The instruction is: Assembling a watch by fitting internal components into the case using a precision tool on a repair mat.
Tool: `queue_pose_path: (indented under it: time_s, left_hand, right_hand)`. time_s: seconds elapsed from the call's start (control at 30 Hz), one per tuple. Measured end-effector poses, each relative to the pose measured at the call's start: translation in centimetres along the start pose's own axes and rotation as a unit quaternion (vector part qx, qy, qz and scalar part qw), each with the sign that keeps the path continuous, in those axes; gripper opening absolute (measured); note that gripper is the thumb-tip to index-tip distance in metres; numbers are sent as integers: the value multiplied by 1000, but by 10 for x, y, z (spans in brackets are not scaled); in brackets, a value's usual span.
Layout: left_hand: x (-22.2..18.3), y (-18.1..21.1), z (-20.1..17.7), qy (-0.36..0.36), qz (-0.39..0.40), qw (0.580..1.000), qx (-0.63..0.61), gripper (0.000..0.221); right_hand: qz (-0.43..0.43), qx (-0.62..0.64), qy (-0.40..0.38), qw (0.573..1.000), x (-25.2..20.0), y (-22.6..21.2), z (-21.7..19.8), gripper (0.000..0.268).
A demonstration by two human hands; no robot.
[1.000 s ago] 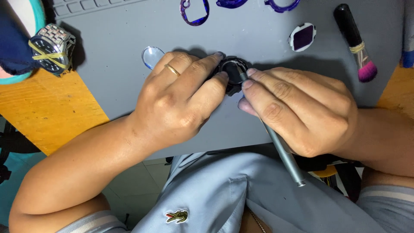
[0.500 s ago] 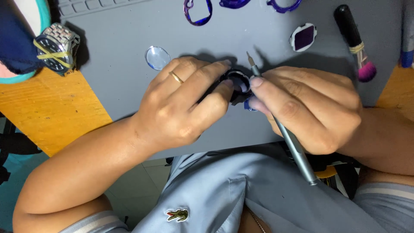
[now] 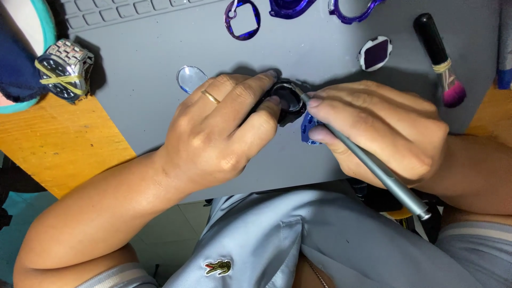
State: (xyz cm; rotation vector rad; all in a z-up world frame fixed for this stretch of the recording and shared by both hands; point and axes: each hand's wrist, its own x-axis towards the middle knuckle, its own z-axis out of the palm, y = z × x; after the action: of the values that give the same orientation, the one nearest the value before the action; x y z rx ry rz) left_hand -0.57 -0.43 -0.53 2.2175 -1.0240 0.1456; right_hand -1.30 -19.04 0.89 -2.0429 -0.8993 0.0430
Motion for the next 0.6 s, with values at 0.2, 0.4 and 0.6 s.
queue_pose_path:
  time_s: [0.2,0.4,0.6]
  left_hand:
    - [-1,-2,-1,-5,-1,1000,-2,11]
    - [-2,-2,-1,-3,1,1000,4,9]
    - [-2,-3,0,1,4,1000,16,10]
  right_hand:
    - [20,42,-13,999,5,0,-3,10]
    - [20,62,-38,997,7,2,-5,12]
    - [28,57,-45,997,7,1,-6,12]
